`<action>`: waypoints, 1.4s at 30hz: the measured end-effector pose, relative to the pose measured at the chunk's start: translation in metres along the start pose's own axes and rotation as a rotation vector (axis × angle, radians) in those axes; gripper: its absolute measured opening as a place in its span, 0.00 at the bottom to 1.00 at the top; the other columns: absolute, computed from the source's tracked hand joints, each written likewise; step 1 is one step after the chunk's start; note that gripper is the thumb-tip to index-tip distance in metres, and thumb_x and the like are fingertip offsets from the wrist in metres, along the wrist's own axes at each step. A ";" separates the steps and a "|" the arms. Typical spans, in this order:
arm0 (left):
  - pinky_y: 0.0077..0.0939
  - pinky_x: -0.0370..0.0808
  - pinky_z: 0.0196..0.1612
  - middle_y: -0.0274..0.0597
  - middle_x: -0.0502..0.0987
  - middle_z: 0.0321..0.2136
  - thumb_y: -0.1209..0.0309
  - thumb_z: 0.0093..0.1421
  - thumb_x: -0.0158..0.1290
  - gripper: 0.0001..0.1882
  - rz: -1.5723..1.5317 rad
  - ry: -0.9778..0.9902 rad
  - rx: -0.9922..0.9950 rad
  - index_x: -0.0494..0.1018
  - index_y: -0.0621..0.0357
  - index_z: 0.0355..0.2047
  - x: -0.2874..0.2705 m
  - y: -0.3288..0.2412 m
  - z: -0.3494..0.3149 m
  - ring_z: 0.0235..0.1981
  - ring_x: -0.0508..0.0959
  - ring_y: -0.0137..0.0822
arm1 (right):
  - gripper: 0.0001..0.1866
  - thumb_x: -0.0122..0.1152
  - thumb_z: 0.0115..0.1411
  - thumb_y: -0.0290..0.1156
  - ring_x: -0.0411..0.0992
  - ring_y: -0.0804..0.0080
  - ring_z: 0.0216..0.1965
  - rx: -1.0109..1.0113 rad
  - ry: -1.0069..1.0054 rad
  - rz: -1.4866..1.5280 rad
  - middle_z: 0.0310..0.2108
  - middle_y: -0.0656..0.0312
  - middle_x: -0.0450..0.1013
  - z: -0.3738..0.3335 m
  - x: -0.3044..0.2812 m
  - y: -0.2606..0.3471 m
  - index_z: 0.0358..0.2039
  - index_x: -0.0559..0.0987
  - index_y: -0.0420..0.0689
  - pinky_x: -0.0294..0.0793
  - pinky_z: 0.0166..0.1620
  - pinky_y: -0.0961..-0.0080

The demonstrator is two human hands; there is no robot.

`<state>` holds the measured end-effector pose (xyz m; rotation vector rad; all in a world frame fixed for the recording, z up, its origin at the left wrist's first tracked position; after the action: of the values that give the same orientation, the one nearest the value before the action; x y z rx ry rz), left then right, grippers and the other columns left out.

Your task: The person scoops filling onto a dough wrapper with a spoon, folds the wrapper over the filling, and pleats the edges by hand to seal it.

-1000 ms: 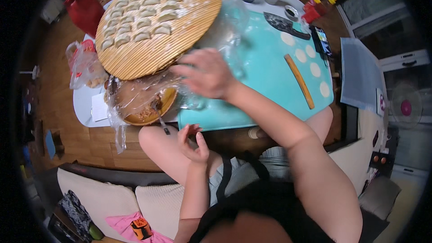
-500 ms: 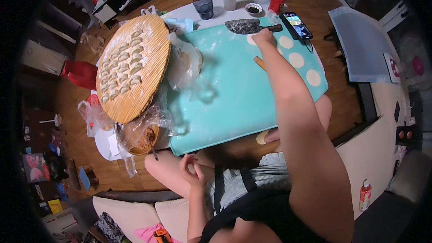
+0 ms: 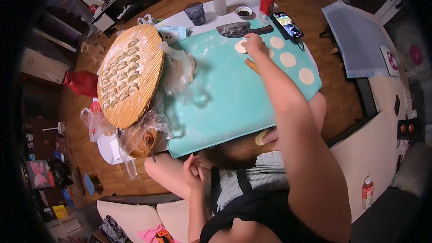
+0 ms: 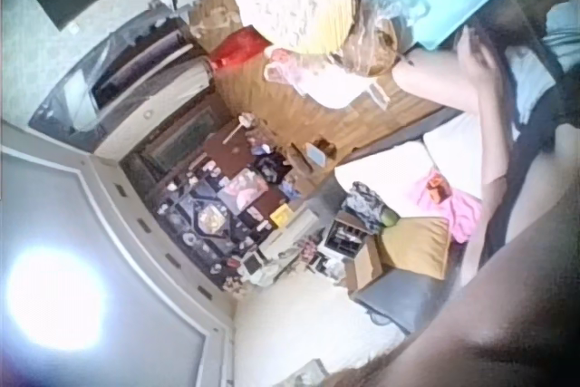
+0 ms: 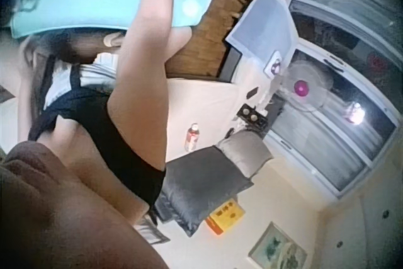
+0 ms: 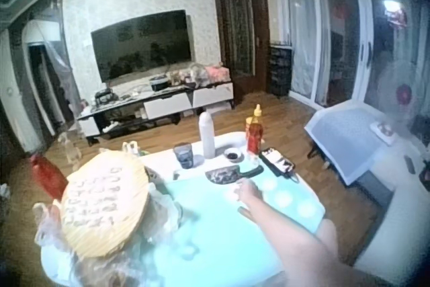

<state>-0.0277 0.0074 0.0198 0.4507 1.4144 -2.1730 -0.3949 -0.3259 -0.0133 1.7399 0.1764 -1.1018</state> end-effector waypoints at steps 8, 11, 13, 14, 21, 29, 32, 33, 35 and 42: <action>0.22 0.72 0.43 0.48 0.76 0.37 0.75 0.62 0.42 0.14 -0.536 0.312 -0.458 0.68 0.66 0.47 0.055 -0.013 0.040 0.39 0.77 0.36 | 0.05 0.62 0.48 0.31 0.71 0.63 0.32 -0.987 0.237 0.042 0.27 0.62 0.74 -0.112 -0.067 0.075 0.25 0.79 0.45 0.65 0.39 0.70; 0.32 0.65 0.56 0.55 0.69 0.50 0.54 0.66 0.33 0.30 -1.227 0.490 -0.782 0.60 0.70 0.54 0.075 -0.030 0.059 0.51 0.70 0.41 | 0.05 0.62 0.48 0.32 0.71 0.66 0.33 -1.171 0.367 0.125 0.27 0.64 0.74 -0.171 -0.074 0.104 0.25 0.79 0.46 0.63 0.39 0.71; 0.40 0.58 0.61 0.59 0.62 0.55 0.47 0.65 0.30 0.37 -1.833 0.383 -0.952 0.54 0.73 0.57 0.068 -0.040 0.071 0.57 0.64 0.46 | 0.04 0.63 0.47 0.31 0.70 0.69 0.35 -1.264 0.458 0.103 0.27 0.66 0.73 -0.215 -0.073 0.116 0.26 0.79 0.47 0.62 0.41 0.71; 0.42 0.57 0.62 0.60 0.62 0.54 0.48 0.64 0.32 0.37 -1.984 0.335 -0.980 0.53 0.74 0.56 0.063 -0.042 0.075 0.57 0.64 0.48 | 0.05 0.63 0.46 0.30 0.69 0.69 0.35 -1.334 0.501 0.124 0.27 0.66 0.72 -0.236 -0.074 0.119 0.26 0.78 0.48 0.62 0.41 0.71; 0.36 0.67 0.55 0.48 0.68 0.50 0.59 0.67 0.35 0.23 -2.253 0.231 -0.915 0.60 0.64 0.54 0.056 -0.012 0.044 0.50 0.71 0.39 | 0.10 0.63 0.39 0.27 0.68 0.67 0.40 -1.681 0.601 0.095 0.34 0.68 0.72 -0.332 -0.080 0.099 0.27 0.78 0.50 0.62 0.44 0.67; 0.42 0.64 0.58 0.54 0.63 0.55 0.63 0.67 0.35 0.25 -2.066 -0.065 -0.829 0.52 0.65 0.59 -0.014 -0.003 0.003 0.56 0.65 0.46 | 0.22 0.54 0.46 0.18 0.68 0.58 0.40 -1.411 0.762 0.304 0.39 0.54 0.71 -0.352 -0.002 0.121 0.46 0.71 0.39 0.67 0.45 0.67; 0.44 0.64 0.58 0.56 0.61 0.56 0.61 0.67 0.31 0.26 -1.983 -0.209 -0.838 0.51 0.66 0.60 -0.036 0.000 -0.002 0.57 0.63 0.48 | 0.22 0.58 0.48 0.21 0.68 0.60 0.37 -1.457 0.768 0.319 0.35 0.57 0.69 -0.375 0.048 0.151 0.47 0.72 0.44 0.67 0.43 0.68; 0.44 0.63 0.58 0.57 0.60 0.56 0.61 0.67 0.29 0.26 -1.979 -0.278 -0.806 0.50 0.66 0.60 -0.043 0.004 -0.006 0.58 0.63 0.49 | 0.22 0.58 0.48 0.21 0.68 0.60 0.37 -1.464 0.779 0.314 0.35 0.57 0.69 -0.381 0.064 0.159 0.47 0.72 0.44 0.67 0.43 0.68; 0.43 0.63 0.58 0.58 0.59 0.57 0.61 0.66 0.27 0.27 -1.999 -0.310 -0.805 0.51 0.67 0.60 -0.051 0.012 -0.011 0.58 0.62 0.51 | 0.18 0.58 0.48 0.23 0.67 0.61 0.37 -1.613 0.693 0.210 0.28 0.59 0.66 -0.394 0.090 0.170 0.42 0.74 0.47 0.65 0.43 0.67; 0.44 0.62 0.59 0.60 0.58 0.57 0.60 0.66 0.27 0.27 -1.987 -0.436 -0.823 0.51 0.68 0.59 -0.079 0.018 -0.020 0.58 0.62 0.53 | 0.08 0.58 0.50 0.24 0.68 0.60 0.31 -1.678 0.676 0.195 0.27 0.59 0.69 -0.373 0.119 0.213 0.33 0.77 0.45 0.67 0.37 0.70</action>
<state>0.0471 0.0382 0.0400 -2.4159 2.5174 -1.7968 0.0143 -0.1670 0.0639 0.4454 0.9815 0.0576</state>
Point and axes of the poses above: each hand's wrist, its own z-axis towards the middle knuckle, its own x-axis out of the palm, y = z × x, the point moved 4 cm from there along z, towards the middle knuckle
